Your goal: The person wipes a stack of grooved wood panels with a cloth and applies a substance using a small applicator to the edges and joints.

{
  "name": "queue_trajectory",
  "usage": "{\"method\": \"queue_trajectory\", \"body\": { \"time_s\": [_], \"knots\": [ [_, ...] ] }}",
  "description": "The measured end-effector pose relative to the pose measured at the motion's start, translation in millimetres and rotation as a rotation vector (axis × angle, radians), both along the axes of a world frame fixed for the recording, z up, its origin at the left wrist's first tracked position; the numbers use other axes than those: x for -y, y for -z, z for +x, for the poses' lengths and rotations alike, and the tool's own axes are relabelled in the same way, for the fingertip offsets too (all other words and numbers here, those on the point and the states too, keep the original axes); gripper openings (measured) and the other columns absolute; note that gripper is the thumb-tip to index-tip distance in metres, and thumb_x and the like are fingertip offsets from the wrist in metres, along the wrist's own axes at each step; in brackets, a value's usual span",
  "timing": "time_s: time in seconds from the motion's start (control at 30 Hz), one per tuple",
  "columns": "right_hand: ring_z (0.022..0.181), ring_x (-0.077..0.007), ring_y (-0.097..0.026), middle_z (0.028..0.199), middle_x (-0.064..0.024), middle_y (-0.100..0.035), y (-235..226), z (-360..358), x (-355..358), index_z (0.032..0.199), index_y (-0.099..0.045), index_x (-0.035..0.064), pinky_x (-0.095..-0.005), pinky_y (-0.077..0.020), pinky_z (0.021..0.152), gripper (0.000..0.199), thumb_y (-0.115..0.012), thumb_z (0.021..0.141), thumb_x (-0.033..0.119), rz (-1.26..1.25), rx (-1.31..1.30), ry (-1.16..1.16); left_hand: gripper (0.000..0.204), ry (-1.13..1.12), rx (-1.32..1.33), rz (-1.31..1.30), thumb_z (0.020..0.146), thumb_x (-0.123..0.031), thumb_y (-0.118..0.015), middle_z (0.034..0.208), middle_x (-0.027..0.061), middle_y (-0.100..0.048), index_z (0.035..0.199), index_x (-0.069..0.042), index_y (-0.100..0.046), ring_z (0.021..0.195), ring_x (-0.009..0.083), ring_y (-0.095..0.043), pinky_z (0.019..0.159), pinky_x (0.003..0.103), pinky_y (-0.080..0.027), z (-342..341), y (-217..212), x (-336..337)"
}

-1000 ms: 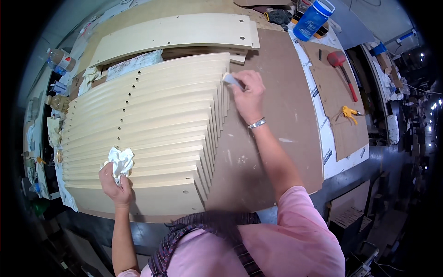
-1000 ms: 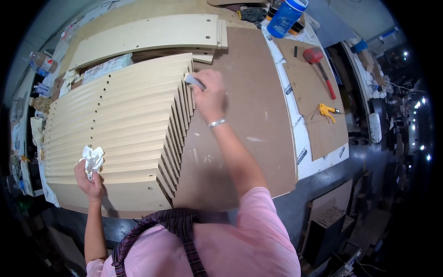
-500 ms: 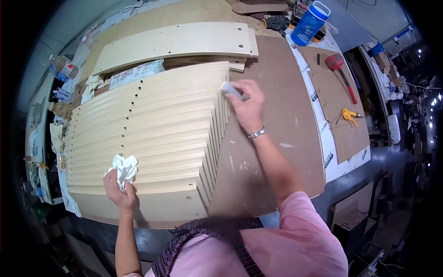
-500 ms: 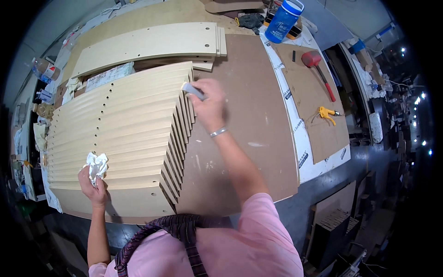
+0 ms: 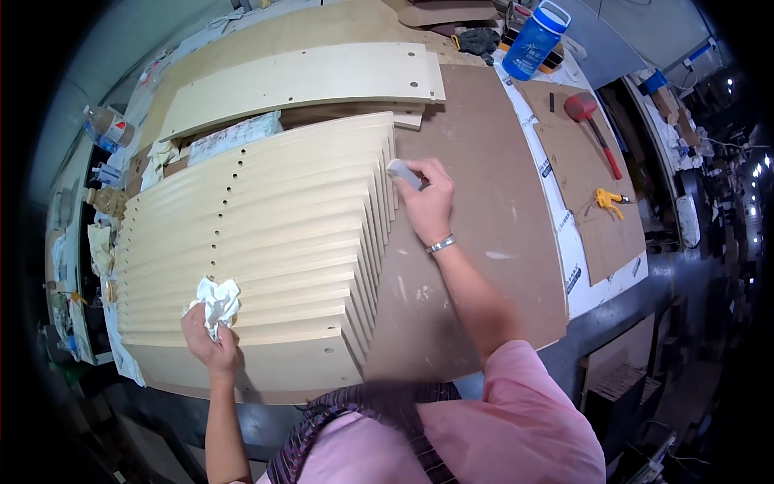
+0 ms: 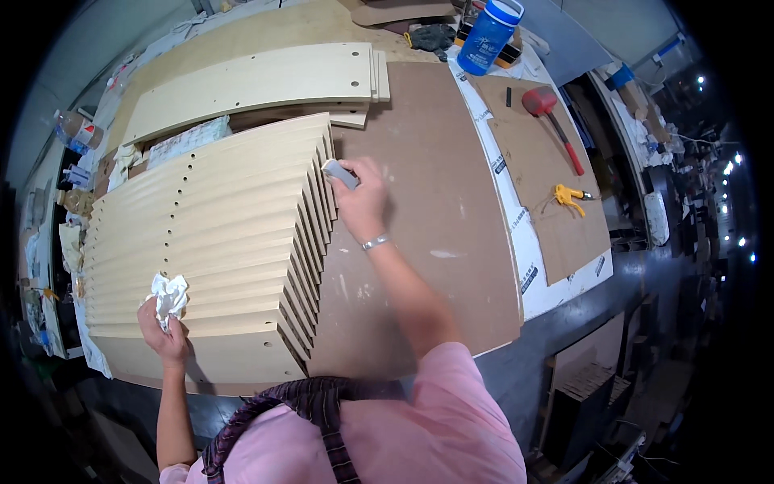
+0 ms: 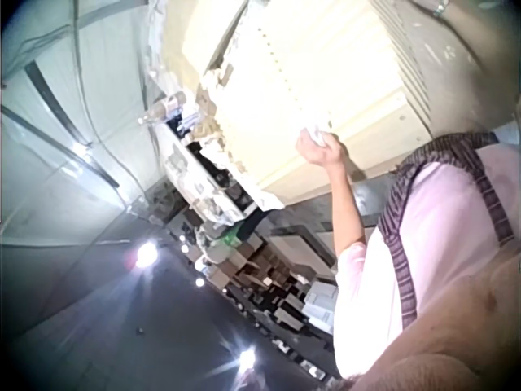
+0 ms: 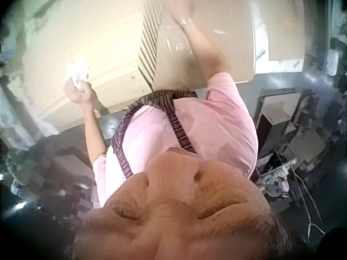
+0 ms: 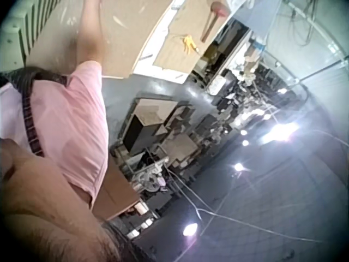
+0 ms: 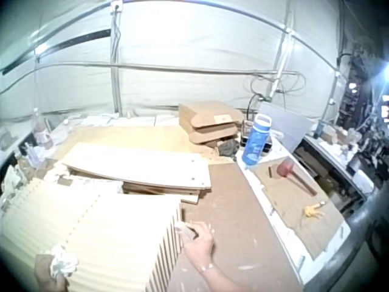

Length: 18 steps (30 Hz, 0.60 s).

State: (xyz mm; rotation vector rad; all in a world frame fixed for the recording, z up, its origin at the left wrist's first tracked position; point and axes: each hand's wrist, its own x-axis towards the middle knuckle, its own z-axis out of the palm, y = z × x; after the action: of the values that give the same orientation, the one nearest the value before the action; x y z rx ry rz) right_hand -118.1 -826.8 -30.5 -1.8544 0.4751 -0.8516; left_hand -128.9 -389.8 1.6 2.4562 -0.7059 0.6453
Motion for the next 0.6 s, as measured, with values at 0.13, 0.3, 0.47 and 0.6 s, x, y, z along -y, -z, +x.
{"method": "queue_trajectory", "body": {
  "time_s": [0.13,0.3,0.47,0.6],
  "knots": [
    [0.085,-0.0268,-0.068,0.099,-0.0089,-0.067,-19,-2,-9,0.095,-0.07,0.003,-0.0335,-0.0532,0.074,0.022,-0.075,0.074,0.0,-0.024,0.076,-0.094,0.041,-0.018,-0.011,-0.001,0.078,-0.007,-0.057,0.112,0.0223,-0.059,0.117,0.004,-0.058,0.102,0.0412,-0.056,0.094,0.047,-0.045,-1,4,-2],
    [0.077,-0.026,-0.065,0.089,-0.0114,-0.065,3,-8,1,0.093,-0.068,0.0017,-0.0335,-0.0524,0.07,0.023,-0.073,0.071,-0.004,0.022,0.08,-0.065,0.043,-0.016,-0.025,0.026,0.079,-0.009,-0.055,0.112,0.0237,-0.059,0.12,0.005,-0.056,0.103,0.0427,-0.055,0.096,0.049,-0.043,-2,4,-7],
    [0.072,-0.0235,-0.063,0.086,-0.0104,-0.064,3,-17,16,0.092,-0.068,0.0013,-0.0302,-0.0517,0.067,0.025,-0.073,0.069,-0.005,0.125,0.131,0.008,0.045,-0.025,-0.045,0.092,0.08,-0.009,-0.052,0.114,0.0221,-0.055,0.122,0.007,-0.053,0.102,0.0377,-0.055,0.096,0.044,-0.044,-1,0,-10],
    [0.078,-0.0267,-0.063,0.089,-0.0109,-0.065,3,-10,32,0.092,-0.067,0.0021,-0.0336,-0.0521,0.072,0.026,-0.074,0.069,-0.005,0.194,0.167,0.068,0.045,-0.088,-0.124,0.134,0.083,-0.011,-0.046,0.11,0.0196,-0.05,0.124,0.007,-0.049,0.097,0.0333,-0.054,0.091,0.041,-0.045,-2,-3,-3]
  ]
}}
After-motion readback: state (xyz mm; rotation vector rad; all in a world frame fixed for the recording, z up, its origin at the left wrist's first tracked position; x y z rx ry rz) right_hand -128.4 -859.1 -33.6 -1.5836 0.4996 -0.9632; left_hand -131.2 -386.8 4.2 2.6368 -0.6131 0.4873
